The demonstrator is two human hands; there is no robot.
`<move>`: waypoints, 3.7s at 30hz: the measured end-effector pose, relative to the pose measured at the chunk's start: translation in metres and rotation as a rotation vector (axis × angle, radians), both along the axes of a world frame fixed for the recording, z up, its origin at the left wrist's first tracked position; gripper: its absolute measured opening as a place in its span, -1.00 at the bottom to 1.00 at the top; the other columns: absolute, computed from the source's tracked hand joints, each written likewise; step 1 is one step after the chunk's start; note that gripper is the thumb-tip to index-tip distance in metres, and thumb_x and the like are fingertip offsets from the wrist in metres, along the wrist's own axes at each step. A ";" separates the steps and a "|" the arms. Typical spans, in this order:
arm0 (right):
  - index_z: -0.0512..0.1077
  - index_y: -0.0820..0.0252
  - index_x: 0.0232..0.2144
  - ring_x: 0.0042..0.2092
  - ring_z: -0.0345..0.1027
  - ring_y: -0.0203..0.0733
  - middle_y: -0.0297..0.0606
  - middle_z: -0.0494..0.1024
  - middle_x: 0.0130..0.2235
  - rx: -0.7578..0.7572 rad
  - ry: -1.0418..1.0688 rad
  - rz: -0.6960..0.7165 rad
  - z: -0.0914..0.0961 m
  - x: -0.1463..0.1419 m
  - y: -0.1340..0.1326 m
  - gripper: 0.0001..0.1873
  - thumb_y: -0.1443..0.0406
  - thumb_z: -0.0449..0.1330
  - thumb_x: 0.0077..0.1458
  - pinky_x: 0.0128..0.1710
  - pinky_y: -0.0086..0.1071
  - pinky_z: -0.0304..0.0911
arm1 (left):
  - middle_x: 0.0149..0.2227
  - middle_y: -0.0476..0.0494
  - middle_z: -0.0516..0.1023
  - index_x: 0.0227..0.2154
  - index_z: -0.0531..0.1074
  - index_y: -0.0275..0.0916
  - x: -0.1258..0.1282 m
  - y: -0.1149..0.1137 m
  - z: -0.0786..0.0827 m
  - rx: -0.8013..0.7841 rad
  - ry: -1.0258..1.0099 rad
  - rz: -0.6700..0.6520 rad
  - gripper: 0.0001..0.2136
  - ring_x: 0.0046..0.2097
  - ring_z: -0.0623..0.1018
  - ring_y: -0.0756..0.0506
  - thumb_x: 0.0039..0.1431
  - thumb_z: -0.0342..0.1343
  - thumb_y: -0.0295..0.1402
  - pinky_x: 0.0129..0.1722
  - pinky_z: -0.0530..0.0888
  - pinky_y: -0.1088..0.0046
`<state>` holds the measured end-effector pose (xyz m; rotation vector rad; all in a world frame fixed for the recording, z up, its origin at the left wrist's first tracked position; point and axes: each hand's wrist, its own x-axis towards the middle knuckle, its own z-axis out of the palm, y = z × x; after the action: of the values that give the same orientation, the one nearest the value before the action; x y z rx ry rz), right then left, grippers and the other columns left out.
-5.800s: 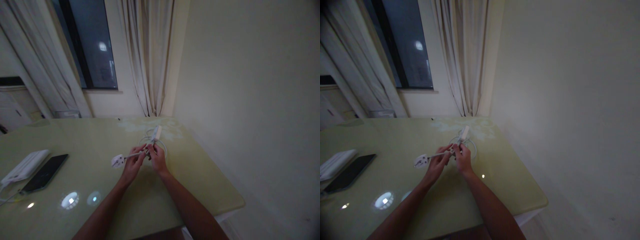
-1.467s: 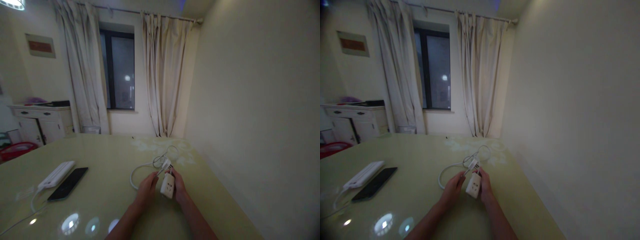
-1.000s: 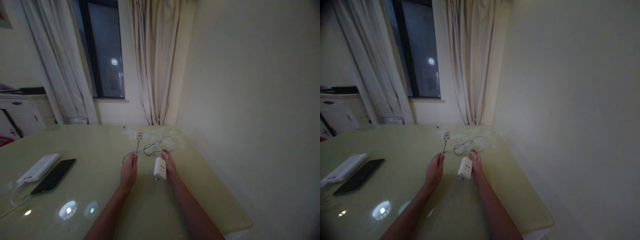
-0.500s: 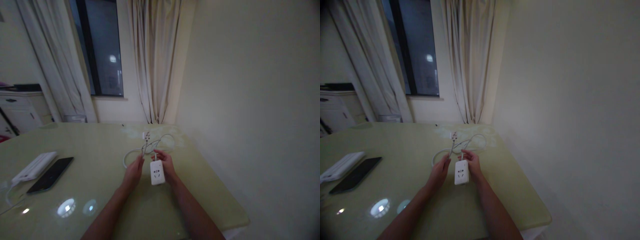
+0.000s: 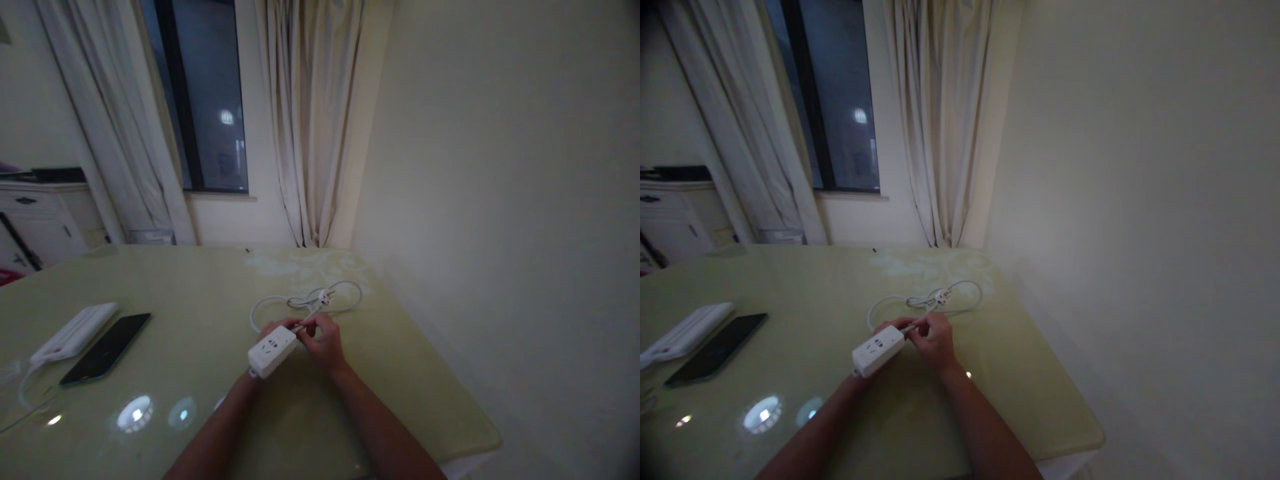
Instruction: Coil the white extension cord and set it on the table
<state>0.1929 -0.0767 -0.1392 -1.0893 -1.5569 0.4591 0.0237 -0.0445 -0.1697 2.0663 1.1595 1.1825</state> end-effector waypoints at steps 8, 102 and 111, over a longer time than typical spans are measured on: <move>0.47 0.11 -0.45 -0.41 0.31 -0.21 -0.24 0.55 -0.42 0.016 -0.055 0.063 -0.005 -0.014 -0.010 -0.71 0.09 0.18 0.22 -0.32 -0.35 0.15 | -0.14 -0.24 0.63 -0.20 0.58 -0.15 0.023 -0.022 0.006 0.031 0.133 0.001 -0.75 -0.09 0.58 -0.26 0.07 0.12 -0.30 -0.05 0.49 0.21; 0.34 0.15 -0.42 -0.63 -0.01 -0.49 -0.58 0.22 -0.59 -0.493 1.293 0.156 -0.004 0.022 0.038 -0.61 0.13 0.46 -0.08 -0.67 -0.56 -0.07 | -0.22 -0.15 0.65 -0.11 0.44 -0.18 -0.021 -0.001 0.013 0.098 -0.082 0.272 -0.73 -0.22 0.62 -0.13 0.31 -0.06 -0.18 -0.18 0.54 0.34; 0.28 0.15 -0.48 -0.66 0.00 -0.50 -0.59 0.24 -0.63 -0.470 1.246 0.068 -0.005 0.025 0.044 -0.54 0.07 0.47 -0.10 -0.69 -0.57 -0.09 | -0.49 -0.01 0.52 0.14 0.34 -0.27 -0.005 -0.028 0.036 -0.296 -0.283 -0.183 -0.55 -0.44 0.53 -0.05 0.28 0.09 -0.14 -0.39 0.50 0.44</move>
<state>0.2175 -0.0327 -0.1442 -0.7787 -0.3725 1.2883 0.0192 -0.0724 -0.1338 1.6818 0.9263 1.0987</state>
